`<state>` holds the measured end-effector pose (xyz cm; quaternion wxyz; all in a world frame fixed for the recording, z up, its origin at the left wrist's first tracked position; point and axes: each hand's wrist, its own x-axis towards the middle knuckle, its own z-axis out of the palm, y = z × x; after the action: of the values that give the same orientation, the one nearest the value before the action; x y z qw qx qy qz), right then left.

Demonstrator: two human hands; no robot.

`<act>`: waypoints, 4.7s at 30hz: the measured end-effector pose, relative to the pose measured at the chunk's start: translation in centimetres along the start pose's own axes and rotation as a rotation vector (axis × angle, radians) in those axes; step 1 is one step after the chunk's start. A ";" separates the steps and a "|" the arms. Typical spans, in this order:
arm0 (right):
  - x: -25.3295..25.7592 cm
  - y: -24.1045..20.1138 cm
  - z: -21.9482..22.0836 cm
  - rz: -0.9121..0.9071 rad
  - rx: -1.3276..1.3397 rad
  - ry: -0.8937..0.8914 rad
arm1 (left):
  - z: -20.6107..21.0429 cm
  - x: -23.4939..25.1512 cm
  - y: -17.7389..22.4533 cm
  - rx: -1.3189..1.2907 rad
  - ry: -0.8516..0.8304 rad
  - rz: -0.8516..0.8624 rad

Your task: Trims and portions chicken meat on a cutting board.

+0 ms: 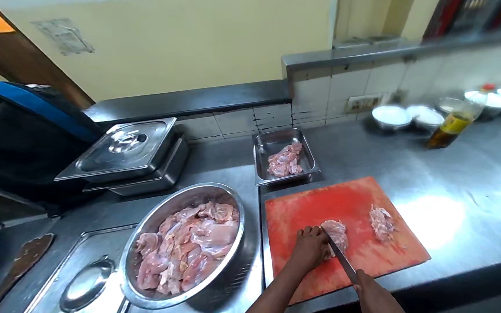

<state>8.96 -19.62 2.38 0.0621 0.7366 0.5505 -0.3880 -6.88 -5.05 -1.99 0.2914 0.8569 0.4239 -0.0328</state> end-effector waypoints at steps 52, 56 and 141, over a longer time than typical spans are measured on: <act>1.9 5.6 0.5 -0.015 0.684 -0.082 | -2.2 -1.5 -1.6 -0.677 -0.062 -0.251; 1.9 3.8 0.5 -0.026 0.389 -0.098 | 0.2 -1.3 -1.4 -0.367 0.179 -0.344; -3.3 13.6 1.2 0.107 1.185 0.340 | -2.1 4.9 4.8 -0.252 0.008 0.163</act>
<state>19.77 -28.04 -0.86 -0.4269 0.7238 0.2059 -0.5015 -0.51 -2.75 0.49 0.3967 0.8452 0.3548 0.0481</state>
